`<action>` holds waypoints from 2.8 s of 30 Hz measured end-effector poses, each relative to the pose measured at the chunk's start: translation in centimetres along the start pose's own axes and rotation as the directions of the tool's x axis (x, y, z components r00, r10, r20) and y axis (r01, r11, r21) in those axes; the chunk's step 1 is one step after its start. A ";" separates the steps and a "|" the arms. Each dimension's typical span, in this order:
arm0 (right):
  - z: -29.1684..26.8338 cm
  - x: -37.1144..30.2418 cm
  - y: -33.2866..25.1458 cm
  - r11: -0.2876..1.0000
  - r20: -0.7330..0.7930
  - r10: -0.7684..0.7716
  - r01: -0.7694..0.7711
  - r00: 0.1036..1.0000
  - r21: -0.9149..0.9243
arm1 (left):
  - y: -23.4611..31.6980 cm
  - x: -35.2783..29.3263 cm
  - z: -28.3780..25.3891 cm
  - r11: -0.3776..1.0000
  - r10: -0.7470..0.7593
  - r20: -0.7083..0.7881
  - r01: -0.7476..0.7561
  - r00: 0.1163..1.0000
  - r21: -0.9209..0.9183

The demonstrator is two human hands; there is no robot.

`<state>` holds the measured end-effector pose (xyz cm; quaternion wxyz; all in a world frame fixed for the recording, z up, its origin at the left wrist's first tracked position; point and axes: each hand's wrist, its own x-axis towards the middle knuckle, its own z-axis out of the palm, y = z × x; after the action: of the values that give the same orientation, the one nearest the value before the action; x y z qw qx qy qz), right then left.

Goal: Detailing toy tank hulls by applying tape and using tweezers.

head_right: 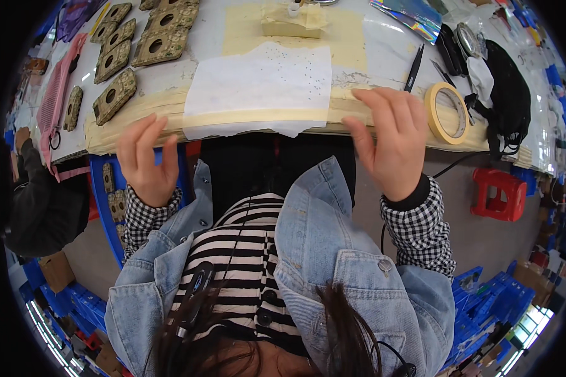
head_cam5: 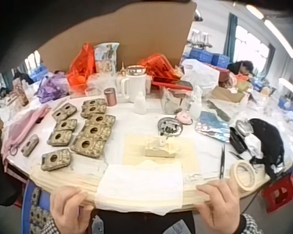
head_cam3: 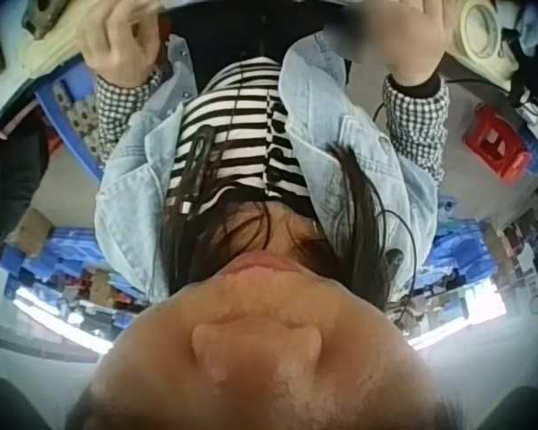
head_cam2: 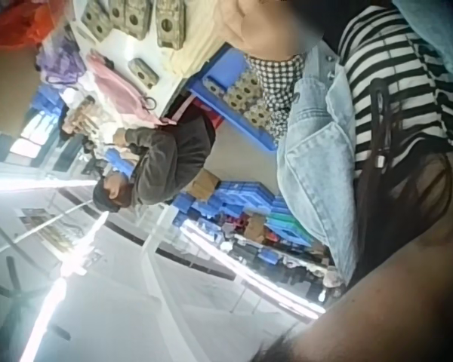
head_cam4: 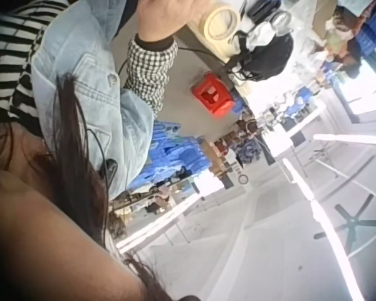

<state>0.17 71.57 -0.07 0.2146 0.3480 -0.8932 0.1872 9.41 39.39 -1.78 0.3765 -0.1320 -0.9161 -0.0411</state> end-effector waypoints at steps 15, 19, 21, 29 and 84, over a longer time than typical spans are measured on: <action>3.8 -2.6 -2.1 0.977 0.133 -0.208 0.200 0.969 0.072 | 0.4 -2.9 4.0 0.948 0.163 0.081 -0.133 0.983 -0.290; 3.0 -4.5 0.6 0.987 0.102 -0.154 0.158 0.983 -0.032 | -2.3 -4.9 4.6 0.970 0.184 -0.007 -0.182 0.983 -0.162; 2.6 -5.2 1.7 0.987 0.090 -0.136 0.143 0.987 -0.073 | -2.8 -5.2 4.2 0.973 0.195 0.015 -0.192 0.981 -0.127; -4.1 -6.1 5.6 0.945 -0.124 0.049 -0.086 0.991 -0.315 | -2.7 -4.7 3.6 0.999 0.005 -0.263 0.007 0.965 0.044; -4.3 -1.2 -3.6 0.968 -0.007 -0.131 0.129 0.991 0.217 | 10.8 6.2 4.6 0.470 0.092 -0.193 -0.213 0.977 -0.856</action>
<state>4.60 71.88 3.59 0.1836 0.4278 -0.8435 0.2679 5.00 51.87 -1.03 0.3136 -0.3829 -0.7283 -0.4739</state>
